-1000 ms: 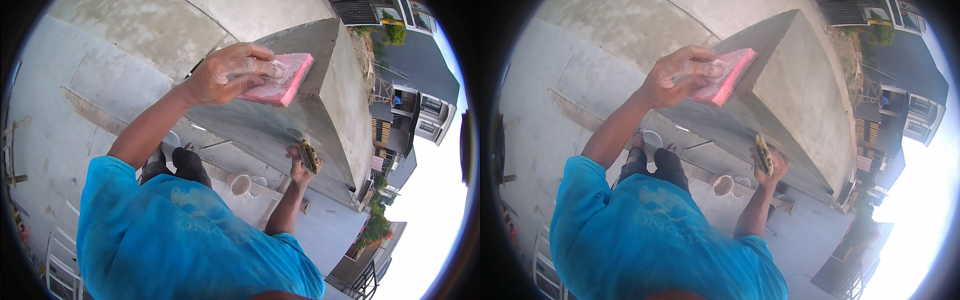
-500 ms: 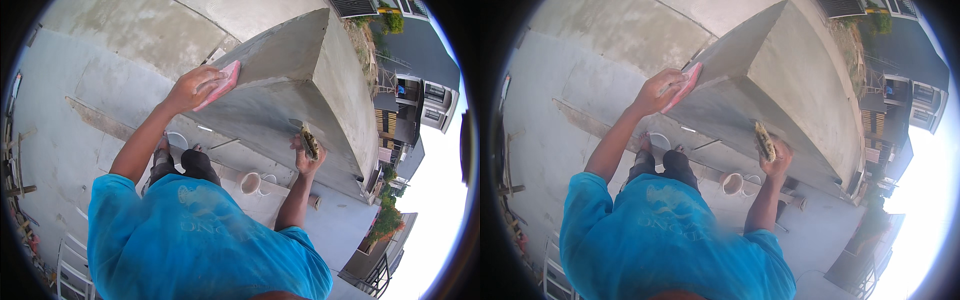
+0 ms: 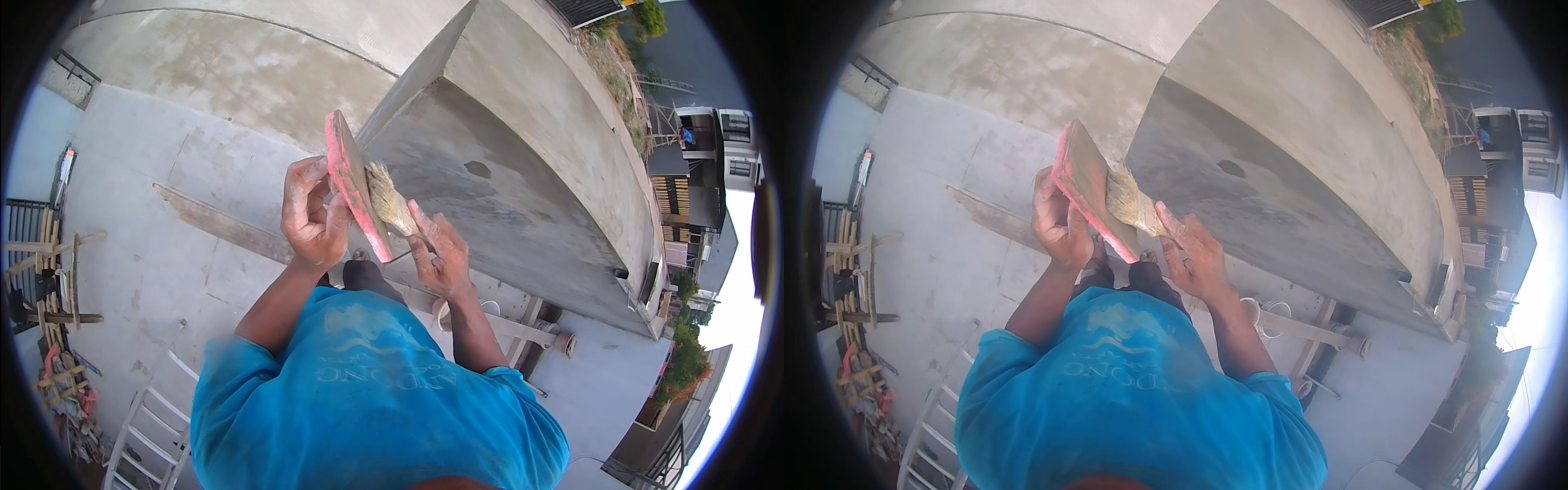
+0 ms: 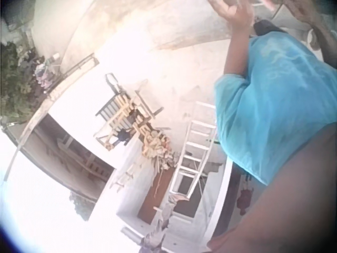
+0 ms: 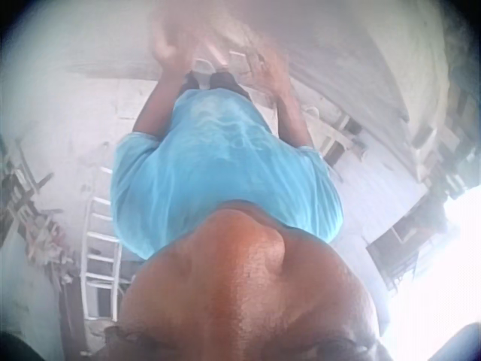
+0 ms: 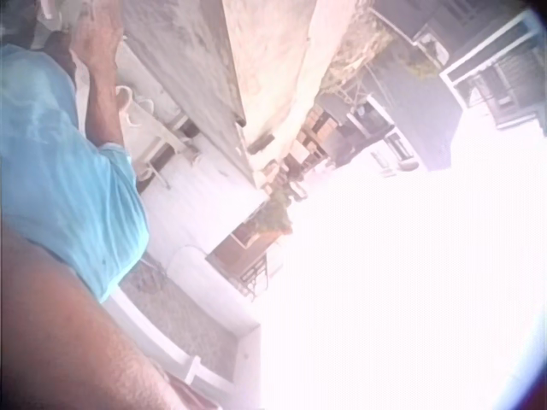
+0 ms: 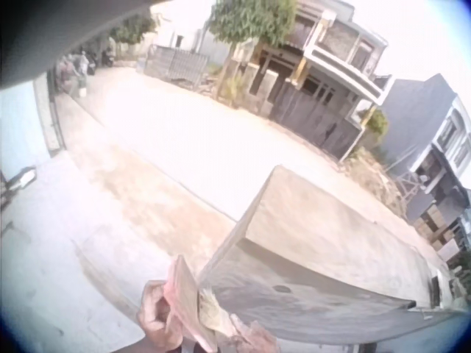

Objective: The person smooths a concrete surface using a pink sponge in one hand and a brush in the other. The person repeatedly rubs the sponge against the concrete while occasionally using the brush to apply or spread material.

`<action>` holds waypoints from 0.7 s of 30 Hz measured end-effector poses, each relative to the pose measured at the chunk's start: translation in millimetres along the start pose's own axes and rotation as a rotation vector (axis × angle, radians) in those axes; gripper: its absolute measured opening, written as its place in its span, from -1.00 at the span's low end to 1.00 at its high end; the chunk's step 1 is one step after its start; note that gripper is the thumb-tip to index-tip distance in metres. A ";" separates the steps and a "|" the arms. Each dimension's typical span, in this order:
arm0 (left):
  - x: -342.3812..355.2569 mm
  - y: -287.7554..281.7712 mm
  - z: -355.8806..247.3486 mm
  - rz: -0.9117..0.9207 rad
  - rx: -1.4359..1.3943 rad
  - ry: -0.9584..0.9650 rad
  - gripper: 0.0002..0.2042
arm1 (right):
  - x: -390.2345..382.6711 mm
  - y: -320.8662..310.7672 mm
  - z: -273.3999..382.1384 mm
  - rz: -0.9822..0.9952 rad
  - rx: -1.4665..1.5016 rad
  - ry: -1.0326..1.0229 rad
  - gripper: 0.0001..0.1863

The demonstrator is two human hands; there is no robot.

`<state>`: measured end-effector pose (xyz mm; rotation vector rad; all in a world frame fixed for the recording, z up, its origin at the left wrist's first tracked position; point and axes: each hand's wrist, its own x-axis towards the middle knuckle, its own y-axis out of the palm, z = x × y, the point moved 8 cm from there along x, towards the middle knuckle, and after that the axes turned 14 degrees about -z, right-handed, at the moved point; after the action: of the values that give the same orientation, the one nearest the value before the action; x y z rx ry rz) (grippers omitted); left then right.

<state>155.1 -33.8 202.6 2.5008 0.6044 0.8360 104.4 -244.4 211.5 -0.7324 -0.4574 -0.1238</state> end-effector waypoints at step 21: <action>-69.0 97.5 28.6 -0.029 0.560 0.543 -0.55 | -64.0 -122.6 -79.9 -0.150 0.119 -0.092 -0.48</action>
<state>149.2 -156.5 201.8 2.7225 1.1884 1.5290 43.3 -391.8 206.7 -0.5878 -0.6024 -0.2027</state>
